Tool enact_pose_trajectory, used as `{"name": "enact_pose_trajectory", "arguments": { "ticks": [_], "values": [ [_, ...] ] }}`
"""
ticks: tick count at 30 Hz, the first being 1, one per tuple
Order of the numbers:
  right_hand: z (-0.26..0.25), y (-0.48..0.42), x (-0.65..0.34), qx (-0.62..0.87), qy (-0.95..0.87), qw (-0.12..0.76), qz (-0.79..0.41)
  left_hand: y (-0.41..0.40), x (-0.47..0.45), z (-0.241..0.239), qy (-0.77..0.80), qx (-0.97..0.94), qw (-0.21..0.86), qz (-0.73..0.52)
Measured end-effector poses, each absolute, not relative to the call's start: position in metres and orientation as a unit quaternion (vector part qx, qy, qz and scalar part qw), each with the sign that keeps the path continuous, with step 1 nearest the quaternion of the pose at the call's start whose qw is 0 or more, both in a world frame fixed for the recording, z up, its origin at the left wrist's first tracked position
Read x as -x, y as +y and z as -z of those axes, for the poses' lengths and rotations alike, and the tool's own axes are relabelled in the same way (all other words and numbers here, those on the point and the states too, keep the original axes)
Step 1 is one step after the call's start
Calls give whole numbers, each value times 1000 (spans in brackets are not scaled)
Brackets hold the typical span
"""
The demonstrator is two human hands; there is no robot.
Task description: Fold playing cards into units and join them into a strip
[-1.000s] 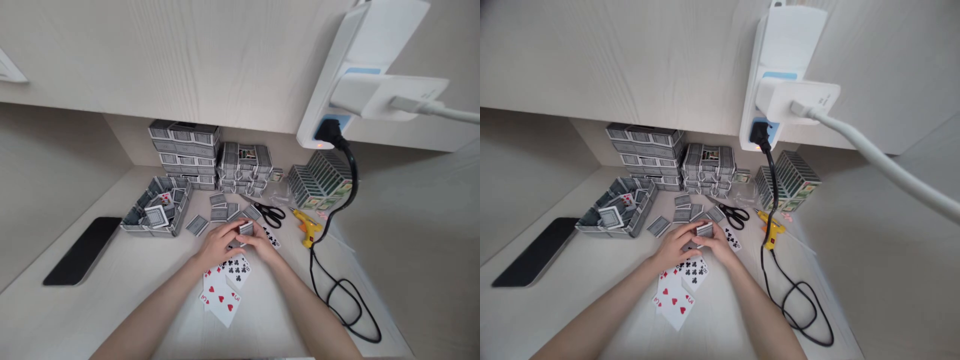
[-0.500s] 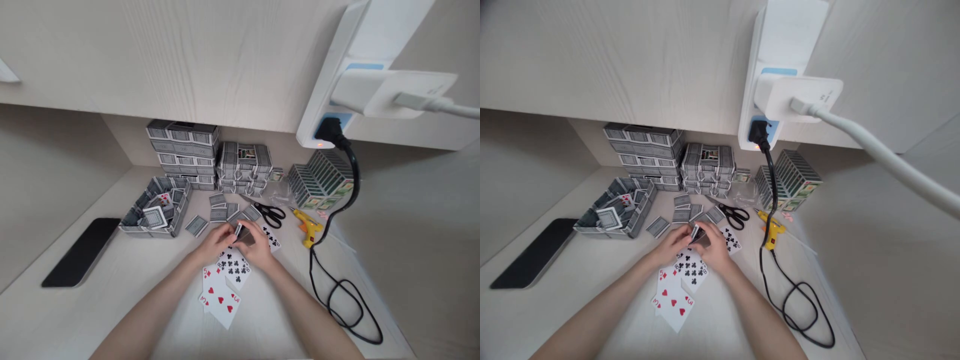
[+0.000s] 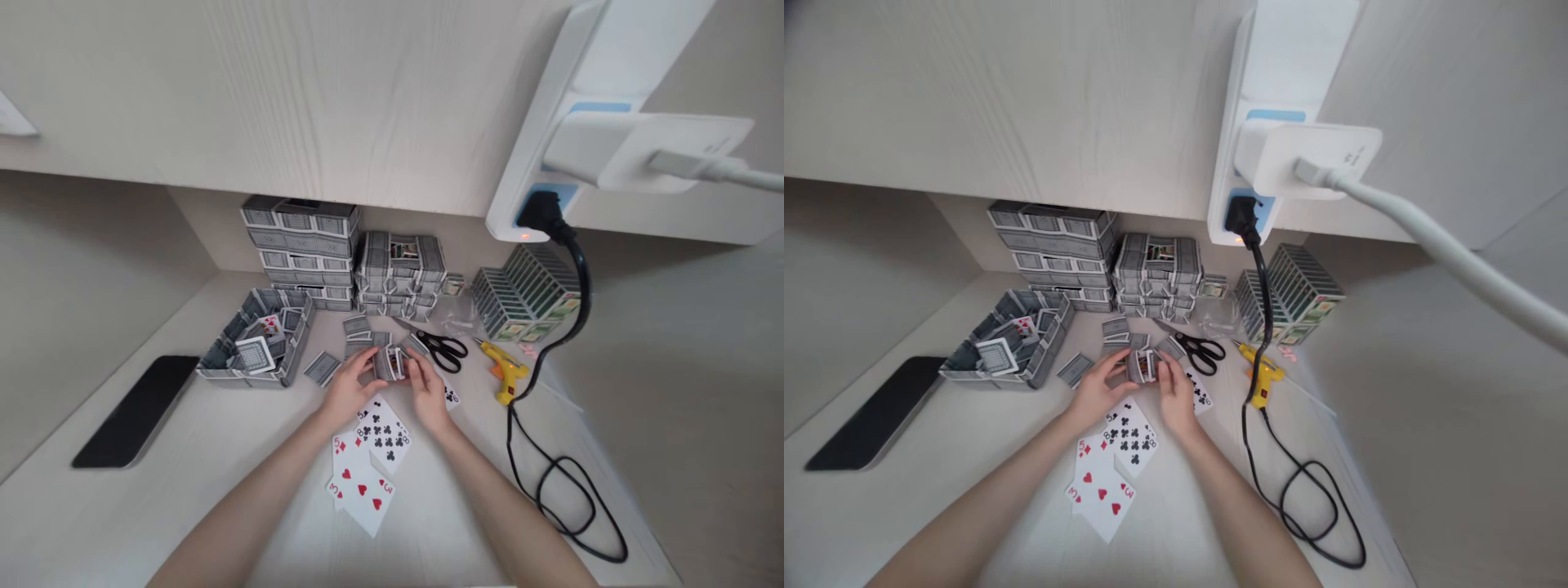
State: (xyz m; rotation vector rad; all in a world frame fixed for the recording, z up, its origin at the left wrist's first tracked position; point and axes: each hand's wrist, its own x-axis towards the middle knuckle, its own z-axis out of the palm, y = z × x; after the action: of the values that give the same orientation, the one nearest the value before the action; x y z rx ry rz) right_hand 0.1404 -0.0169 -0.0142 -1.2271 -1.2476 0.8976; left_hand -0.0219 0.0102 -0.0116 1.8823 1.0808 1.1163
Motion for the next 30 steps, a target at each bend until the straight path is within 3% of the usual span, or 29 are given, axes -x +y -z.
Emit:
{"name": "enact_pose_trajectory", "arguments": {
  "ticks": [3,7,22,30],
  "values": [
    [18,-13,-140,513,-488,556,-436,10,25,10,422,-781,246,-390],
    [22,-11,-138,529,-487,554,-420,7,24,5,428,-810,197,-349],
    [18,-9,-142,496,-499,511,-495,3,24,3,443,-817,162,-331],
    [18,-12,-139,529,-509,523,-433,0,22,-1,422,-825,176,-332]
  ]
}}
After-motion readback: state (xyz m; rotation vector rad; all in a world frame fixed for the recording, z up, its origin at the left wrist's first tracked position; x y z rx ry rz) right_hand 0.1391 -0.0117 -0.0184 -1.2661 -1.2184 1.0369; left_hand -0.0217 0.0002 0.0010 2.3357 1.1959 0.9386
